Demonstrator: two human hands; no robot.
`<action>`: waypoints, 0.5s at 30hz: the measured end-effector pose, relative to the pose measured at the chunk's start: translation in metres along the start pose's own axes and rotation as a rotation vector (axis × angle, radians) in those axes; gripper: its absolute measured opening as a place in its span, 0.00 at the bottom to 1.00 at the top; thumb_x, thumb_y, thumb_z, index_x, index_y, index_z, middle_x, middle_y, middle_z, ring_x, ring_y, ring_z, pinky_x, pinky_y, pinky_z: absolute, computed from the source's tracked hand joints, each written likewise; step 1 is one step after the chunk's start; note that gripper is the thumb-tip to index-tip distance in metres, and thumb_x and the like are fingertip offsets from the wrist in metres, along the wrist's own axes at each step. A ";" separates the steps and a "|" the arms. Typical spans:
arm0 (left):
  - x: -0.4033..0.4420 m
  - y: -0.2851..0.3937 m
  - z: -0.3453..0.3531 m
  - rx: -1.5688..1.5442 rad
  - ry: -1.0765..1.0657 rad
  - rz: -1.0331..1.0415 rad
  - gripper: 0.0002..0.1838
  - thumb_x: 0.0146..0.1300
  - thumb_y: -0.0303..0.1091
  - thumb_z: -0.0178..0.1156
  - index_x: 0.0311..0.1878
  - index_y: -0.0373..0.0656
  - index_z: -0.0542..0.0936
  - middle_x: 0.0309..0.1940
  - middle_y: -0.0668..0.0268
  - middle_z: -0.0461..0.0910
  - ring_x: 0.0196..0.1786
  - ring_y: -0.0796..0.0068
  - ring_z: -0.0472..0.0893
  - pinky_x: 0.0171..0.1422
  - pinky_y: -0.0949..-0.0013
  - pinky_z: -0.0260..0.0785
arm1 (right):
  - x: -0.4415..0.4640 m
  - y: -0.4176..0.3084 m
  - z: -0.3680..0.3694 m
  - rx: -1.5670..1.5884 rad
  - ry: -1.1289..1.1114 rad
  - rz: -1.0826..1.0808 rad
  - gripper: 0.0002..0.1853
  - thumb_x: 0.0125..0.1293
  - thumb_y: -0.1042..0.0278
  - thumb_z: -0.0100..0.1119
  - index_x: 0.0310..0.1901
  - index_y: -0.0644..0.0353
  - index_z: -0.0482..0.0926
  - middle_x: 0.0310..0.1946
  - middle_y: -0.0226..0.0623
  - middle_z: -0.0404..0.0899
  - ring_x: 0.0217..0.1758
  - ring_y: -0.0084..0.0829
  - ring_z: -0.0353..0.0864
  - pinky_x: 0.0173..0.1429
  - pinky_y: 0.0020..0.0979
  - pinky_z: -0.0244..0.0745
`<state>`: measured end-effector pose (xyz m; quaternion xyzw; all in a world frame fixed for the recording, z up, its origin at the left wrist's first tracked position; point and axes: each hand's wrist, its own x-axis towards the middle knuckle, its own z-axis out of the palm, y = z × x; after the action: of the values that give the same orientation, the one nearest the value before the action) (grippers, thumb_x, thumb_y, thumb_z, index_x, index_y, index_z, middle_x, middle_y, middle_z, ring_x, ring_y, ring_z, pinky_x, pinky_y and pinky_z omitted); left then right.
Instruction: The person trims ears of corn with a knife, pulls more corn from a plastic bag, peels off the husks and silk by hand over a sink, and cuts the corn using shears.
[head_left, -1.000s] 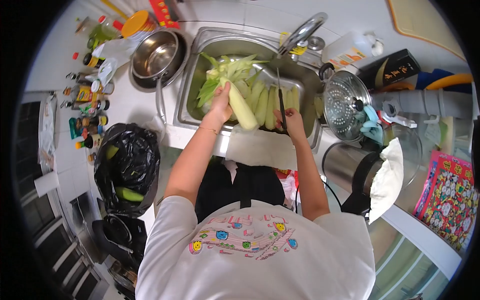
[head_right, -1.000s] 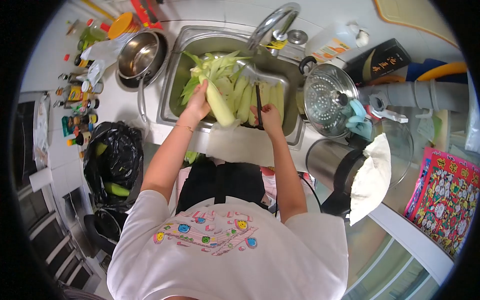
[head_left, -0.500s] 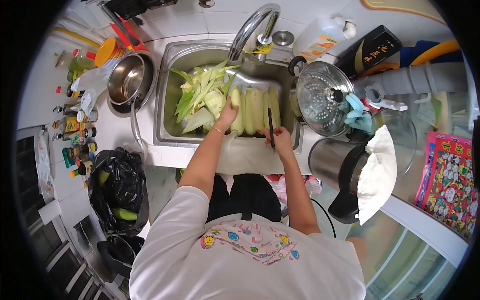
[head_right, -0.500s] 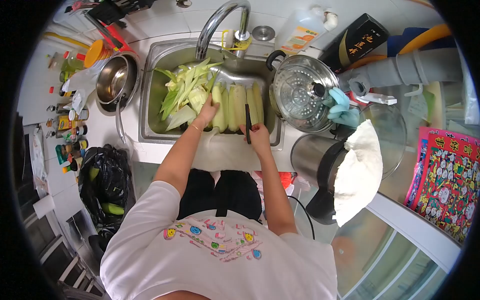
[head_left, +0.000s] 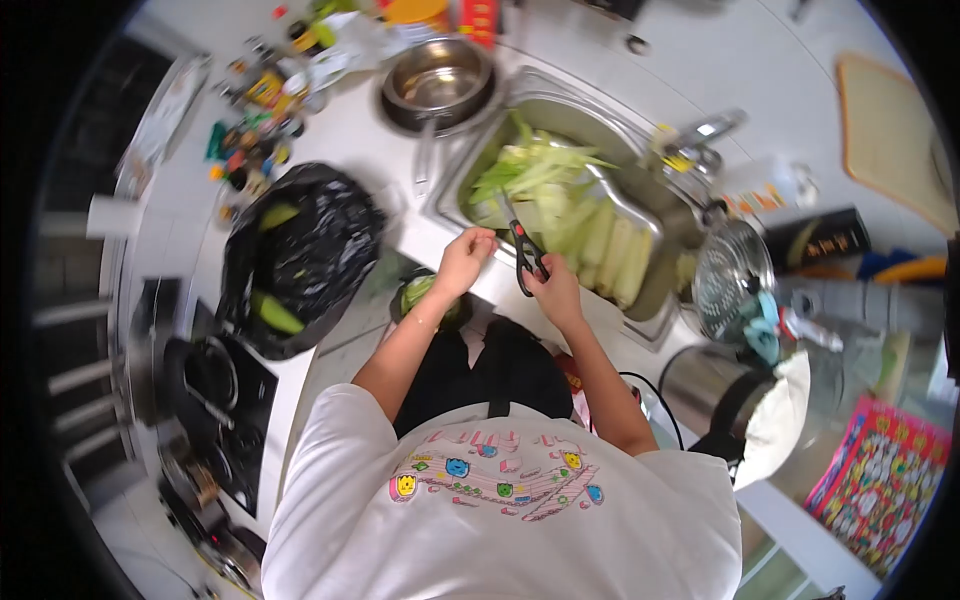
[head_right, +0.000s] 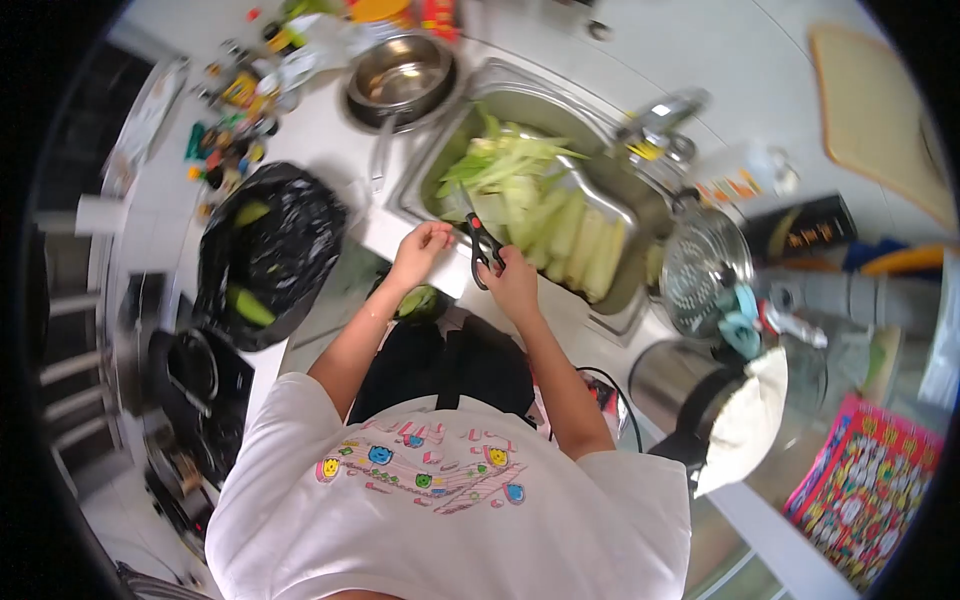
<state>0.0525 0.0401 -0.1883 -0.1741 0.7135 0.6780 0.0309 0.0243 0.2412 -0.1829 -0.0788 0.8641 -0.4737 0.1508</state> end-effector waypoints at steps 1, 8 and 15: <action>-0.019 0.004 -0.026 -0.025 0.058 0.000 0.12 0.72 0.31 0.52 0.51 0.32 0.76 0.39 0.64 0.81 0.42 0.79 0.78 0.52 0.75 0.70 | 0.001 -0.011 0.016 -0.077 -0.050 -0.077 0.20 0.54 0.61 0.71 0.41 0.64 0.73 0.29 0.41 0.81 0.29 0.39 0.80 0.42 0.38 0.71; -0.115 0.046 -0.179 0.028 0.471 0.146 0.11 0.72 0.33 0.52 0.44 0.35 0.79 0.30 0.70 0.80 0.28 0.85 0.73 0.36 0.80 0.67 | 0.045 -0.049 0.121 -0.457 0.091 -0.403 0.16 0.57 0.61 0.67 0.39 0.63 0.74 0.31 0.48 0.81 0.34 0.51 0.80 0.43 0.49 0.69; -0.139 -0.009 -0.283 0.731 0.920 0.042 0.05 0.62 0.26 0.56 0.39 0.38 0.79 0.34 0.56 0.81 0.38 0.58 0.80 0.43 0.60 0.72 | 0.072 -0.090 0.153 -0.674 0.101 -0.484 0.16 0.56 0.60 0.67 0.36 0.64 0.74 0.32 0.47 0.77 0.37 0.50 0.78 0.41 0.47 0.71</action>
<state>0.2394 -0.2080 -0.1360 -0.4144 0.8443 0.2432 -0.2373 0.0068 0.0510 -0.1982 -0.3011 0.9337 -0.1892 -0.0418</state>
